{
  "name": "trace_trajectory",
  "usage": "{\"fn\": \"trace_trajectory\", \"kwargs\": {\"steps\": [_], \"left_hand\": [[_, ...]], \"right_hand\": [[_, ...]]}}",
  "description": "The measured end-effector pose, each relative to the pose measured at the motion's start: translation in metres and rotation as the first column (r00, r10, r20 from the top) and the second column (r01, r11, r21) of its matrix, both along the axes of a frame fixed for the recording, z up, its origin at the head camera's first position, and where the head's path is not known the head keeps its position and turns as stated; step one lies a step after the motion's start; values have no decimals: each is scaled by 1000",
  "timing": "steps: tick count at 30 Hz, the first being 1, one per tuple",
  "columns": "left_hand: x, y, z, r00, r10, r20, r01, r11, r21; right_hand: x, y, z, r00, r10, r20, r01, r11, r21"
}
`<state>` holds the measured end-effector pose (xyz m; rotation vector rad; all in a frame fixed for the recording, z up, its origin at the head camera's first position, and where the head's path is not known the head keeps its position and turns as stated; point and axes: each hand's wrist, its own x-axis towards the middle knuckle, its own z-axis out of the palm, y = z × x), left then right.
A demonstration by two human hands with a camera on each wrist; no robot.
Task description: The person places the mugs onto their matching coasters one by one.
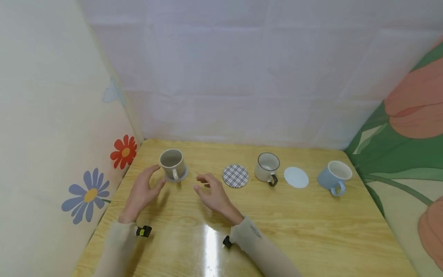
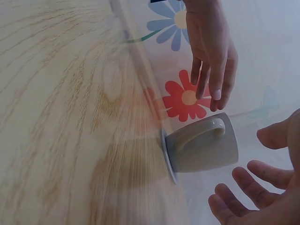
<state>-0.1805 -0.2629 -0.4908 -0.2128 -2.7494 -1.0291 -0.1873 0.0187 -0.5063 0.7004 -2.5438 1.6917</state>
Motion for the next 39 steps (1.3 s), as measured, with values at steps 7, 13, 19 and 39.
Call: {"fn": "trace_trajectory", "kwargs": {"steps": [7,13,19,39], "left_hand": [[8,6,-3,999,-5,-37,5,1000,17],[13,12,-3,998,-2,-64,2,1000,8],[12,17,-7,989,-3,-147,-2,1000,-31],[12,32,-2,953,-36,-300,33,999,-16]], "right_hand": [[6,7,-1,1000,-3,-28,3,1000,-20],[12,16,-3,998,-46,-34,45,998,-32],[14,29,-4,996,-74,-39,73,997,-31],[22,64,7,989,-120,-82,118,993,-30]]}}
